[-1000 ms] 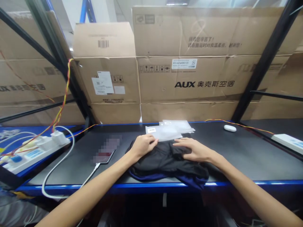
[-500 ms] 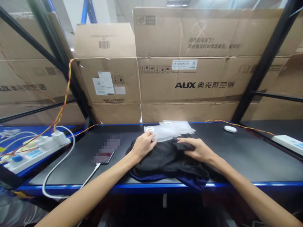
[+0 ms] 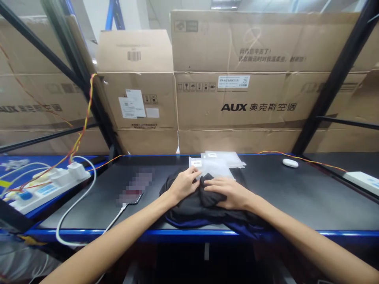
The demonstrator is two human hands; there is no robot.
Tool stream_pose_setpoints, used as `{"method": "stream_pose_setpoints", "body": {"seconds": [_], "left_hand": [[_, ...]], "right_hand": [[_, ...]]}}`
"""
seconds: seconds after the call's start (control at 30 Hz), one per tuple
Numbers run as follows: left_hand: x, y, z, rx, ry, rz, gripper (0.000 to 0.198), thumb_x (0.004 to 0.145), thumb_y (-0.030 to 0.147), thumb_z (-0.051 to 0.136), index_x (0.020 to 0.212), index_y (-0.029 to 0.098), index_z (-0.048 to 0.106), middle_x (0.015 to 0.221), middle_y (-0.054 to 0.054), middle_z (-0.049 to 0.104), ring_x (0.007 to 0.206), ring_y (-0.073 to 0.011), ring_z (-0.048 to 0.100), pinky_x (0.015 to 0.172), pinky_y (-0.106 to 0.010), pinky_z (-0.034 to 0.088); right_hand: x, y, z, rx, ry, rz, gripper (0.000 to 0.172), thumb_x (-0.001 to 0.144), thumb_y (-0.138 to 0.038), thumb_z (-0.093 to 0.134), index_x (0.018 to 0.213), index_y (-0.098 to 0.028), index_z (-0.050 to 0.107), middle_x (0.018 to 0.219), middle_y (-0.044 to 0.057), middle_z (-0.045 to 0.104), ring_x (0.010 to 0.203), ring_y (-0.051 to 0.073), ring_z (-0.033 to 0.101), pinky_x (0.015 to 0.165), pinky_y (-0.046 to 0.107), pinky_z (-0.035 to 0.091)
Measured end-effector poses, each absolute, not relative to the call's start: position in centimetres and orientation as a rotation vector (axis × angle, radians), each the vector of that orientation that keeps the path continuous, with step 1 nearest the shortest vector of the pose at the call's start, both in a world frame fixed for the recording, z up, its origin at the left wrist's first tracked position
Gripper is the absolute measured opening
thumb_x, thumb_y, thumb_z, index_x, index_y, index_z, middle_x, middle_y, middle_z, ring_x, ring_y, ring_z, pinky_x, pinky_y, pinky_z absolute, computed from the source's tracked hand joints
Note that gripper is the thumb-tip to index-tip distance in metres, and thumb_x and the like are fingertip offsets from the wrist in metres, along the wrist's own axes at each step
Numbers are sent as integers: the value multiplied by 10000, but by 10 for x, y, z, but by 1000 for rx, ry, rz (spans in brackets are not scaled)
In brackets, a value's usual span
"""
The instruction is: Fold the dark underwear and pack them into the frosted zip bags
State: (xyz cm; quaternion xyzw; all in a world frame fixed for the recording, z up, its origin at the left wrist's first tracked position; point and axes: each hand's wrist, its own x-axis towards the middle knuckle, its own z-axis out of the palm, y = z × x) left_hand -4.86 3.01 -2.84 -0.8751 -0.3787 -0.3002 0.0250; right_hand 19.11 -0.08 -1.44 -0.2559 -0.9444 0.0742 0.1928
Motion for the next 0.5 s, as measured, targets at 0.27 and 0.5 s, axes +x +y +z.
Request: {"method": "stream_pose_setpoints", "body": {"seconds": [0.27, 0.5], "left_hand": [[-49, 32, -31, -2788, -1087, -1126, 297, 884, 145, 549, 1135, 224, 687, 1086, -43, 671, 871, -153, 669, 807, -256, 558], [-48, 29, -26, -2784, -1232, -1367, 138, 845, 142, 573, 926, 181, 678, 843, -18, 673, 752, -137, 647, 706, -229, 547]], "right_hand": [[205, 6, -7, -952, -2635, 617, 647, 811, -276, 652, 1437, -332, 496, 1570, 22, 376, 1482, 327, 211, 1166, 557, 271], [192, 16, -15, -958, -2452, 419, 483, 805, -175, 624, 1285, -223, 637, 1390, 95, 591, 1307, 282, 509, 1113, 465, 383]]}}
